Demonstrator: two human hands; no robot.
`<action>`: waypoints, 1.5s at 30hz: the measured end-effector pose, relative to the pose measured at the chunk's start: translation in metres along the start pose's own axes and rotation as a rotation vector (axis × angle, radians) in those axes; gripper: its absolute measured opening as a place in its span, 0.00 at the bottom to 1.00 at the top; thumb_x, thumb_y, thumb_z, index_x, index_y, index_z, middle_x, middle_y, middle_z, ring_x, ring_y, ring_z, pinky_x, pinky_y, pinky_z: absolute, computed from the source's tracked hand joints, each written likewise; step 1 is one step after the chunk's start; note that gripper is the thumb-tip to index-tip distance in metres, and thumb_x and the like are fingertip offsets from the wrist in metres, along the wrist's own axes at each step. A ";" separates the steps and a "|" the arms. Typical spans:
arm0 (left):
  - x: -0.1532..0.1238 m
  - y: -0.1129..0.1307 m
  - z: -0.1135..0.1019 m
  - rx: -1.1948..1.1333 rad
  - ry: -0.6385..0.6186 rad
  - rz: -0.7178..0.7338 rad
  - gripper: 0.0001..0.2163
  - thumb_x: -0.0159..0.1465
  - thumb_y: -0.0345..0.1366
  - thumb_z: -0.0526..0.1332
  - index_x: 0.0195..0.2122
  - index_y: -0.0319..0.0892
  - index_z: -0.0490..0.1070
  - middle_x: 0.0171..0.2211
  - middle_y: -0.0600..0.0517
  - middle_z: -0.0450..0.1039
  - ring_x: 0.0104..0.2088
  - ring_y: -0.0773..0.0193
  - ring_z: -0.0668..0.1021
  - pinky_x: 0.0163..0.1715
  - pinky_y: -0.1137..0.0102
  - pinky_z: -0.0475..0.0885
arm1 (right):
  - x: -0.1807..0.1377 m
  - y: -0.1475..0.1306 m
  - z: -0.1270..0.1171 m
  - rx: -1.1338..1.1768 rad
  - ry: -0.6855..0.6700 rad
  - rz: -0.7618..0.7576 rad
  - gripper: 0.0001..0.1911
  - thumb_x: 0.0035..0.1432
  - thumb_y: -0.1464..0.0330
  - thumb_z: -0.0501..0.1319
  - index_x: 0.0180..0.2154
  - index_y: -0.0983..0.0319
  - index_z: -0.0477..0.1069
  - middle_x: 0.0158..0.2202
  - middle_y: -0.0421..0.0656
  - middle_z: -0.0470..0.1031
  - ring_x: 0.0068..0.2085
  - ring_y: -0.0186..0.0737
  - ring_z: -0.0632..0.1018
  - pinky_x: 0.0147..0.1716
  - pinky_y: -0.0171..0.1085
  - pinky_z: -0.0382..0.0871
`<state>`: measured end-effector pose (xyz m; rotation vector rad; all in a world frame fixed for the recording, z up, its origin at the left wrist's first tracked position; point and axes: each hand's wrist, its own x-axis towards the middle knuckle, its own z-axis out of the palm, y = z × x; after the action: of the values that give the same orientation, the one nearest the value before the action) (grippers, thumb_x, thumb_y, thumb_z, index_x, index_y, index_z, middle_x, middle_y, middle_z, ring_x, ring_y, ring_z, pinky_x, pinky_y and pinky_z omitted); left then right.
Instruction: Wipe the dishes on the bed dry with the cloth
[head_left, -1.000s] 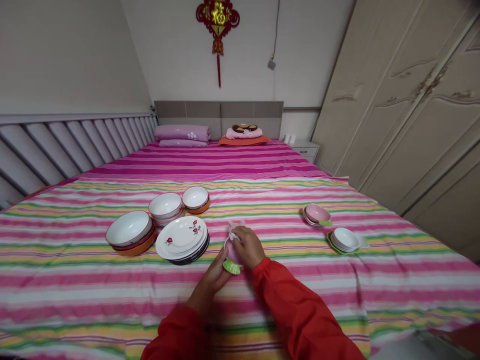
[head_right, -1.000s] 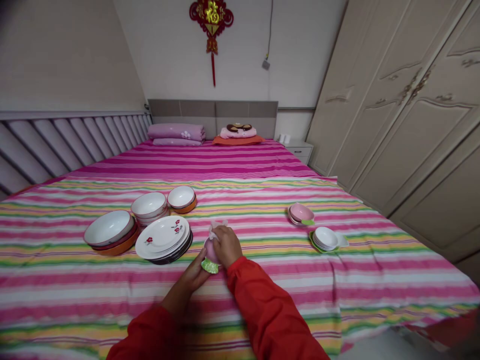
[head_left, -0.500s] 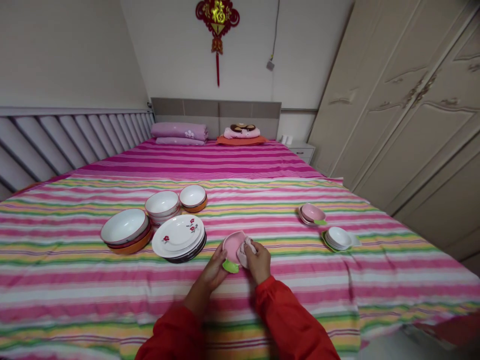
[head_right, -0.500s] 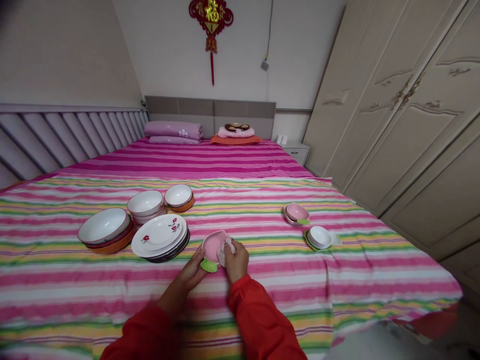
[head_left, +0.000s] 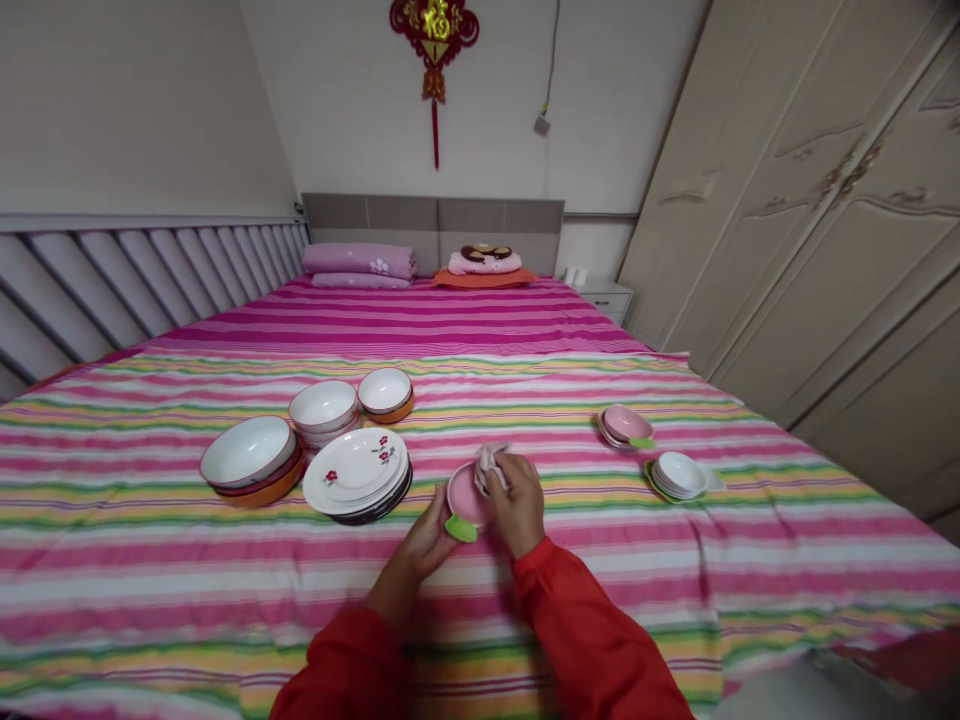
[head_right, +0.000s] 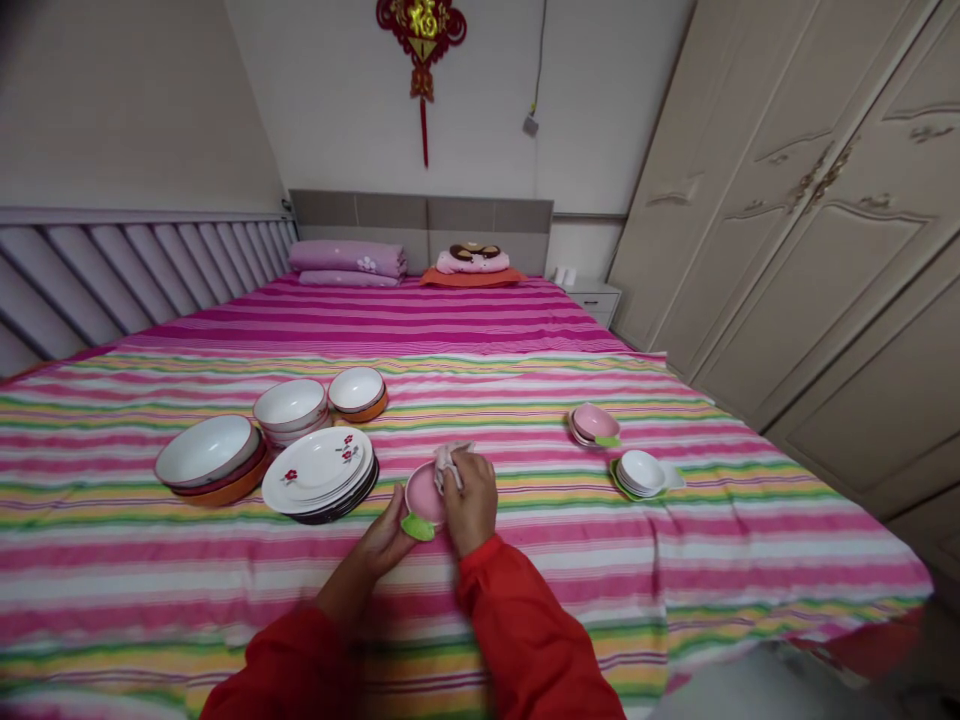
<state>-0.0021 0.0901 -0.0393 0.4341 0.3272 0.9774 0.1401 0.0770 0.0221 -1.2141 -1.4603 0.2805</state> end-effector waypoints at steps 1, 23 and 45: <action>0.000 0.000 0.000 -0.003 0.003 -0.005 0.24 0.65 0.47 0.51 0.60 0.42 0.60 0.52 0.44 0.73 0.53 0.56 0.72 0.55 0.59 0.62 | 0.004 -0.001 0.006 -0.017 -0.033 -0.016 0.13 0.57 0.69 0.54 0.42 0.62 0.73 0.37 0.47 0.71 0.41 0.44 0.70 0.42 0.41 0.64; -0.003 0.002 -0.004 -0.044 0.106 0.037 0.18 0.63 0.45 0.56 0.46 0.37 0.73 0.37 0.47 0.77 0.39 0.62 0.76 0.44 0.68 0.69 | -0.020 -0.017 -0.014 -0.431 -0.657 -0.455 0.07 0.58 0.74 0.57 0.34 0.60 0.73 0.37 0.43 0.72 0.39 0.41 0.66 0.36 0.39 0.58; 0.001 -0.004 -0.011 0.016 0.078 0.064 0.24 0.61 0.45 0.58 0.57 0.39 0.64 0.49 0.42 0.73 0.48 0.55 0.74 0.53 0.59 0.63 | -0.005 0.005 -0.005 -0.122 -0.087 -0.129 0.13 0.53 0.75 0.52 0.41 0.63 0.69 0.36 0.46 0.71 0.39 0.44 0.69 0.40 0.41 0.64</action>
<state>-0.0044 0.0912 -0.0510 0.4242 0.3935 1.0563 0.1457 0.0725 0.0171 -1.2118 -1.6440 0.1602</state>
